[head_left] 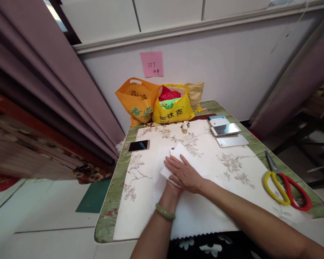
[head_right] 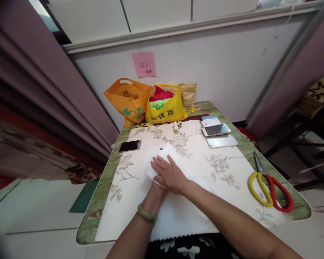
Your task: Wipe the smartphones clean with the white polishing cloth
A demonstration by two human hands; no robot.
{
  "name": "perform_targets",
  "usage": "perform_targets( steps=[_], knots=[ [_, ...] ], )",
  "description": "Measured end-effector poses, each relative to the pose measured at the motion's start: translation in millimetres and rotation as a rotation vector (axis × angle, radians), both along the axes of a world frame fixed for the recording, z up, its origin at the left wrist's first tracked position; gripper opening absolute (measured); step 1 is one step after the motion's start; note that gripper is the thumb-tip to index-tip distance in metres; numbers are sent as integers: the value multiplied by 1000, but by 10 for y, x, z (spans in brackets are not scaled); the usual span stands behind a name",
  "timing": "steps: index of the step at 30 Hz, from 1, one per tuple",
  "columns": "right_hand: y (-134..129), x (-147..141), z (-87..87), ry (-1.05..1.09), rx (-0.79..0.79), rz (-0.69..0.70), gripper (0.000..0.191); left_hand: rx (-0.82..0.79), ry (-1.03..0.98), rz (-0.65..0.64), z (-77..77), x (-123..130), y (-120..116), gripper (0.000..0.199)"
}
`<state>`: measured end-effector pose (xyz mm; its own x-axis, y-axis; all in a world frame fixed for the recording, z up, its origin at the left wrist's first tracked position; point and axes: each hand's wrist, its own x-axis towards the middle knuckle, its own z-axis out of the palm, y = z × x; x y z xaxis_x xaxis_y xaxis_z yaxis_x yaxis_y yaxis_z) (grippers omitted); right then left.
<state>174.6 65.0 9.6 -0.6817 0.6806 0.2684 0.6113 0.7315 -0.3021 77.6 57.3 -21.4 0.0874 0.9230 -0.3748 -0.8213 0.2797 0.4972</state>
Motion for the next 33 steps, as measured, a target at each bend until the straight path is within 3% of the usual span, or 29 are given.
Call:
perform_targets(
  steps=[3, 7, 11, 16, 18, 21, 25, 28, 33],
  knots=[
    [167, -77, 1, -54, -7, -69, 57, 17, -90, -84, 47, 56, 28, 40],
    [510, 29, 23, -65, -73, -275, 63, 61, -255, -191, 170, 120, 55, 47],
    [436, 224, -51, -55, -72, -448, 64, 7, -248, -170, 188, 111, 48, 49],
    [-179, 353, -170, -95, 48, -259, 66, -49, -227, -81, 126, 57, 23, 43],
    [-290, 339, -166, -102, 67, -166, 66, -104, -220, -74, 113, 41, 14, 41],
    [-171, 278, -123, -103, 42, -112, 63, -103, -250, -89, 119, 38, 17, 41],
    [206, 231, -81, -82, -72, -220, 63, 6, -243, -100, 163, 71, 31, 44],
    [380, 295, -93, 80, -191, -339, 65, 25, -215, -99, 188, 87, 20, 45],
    [456, 653, -125, 619, -322, -644, 50, 9, -168, -146, 174, 51, -5, 56]
  ],
)
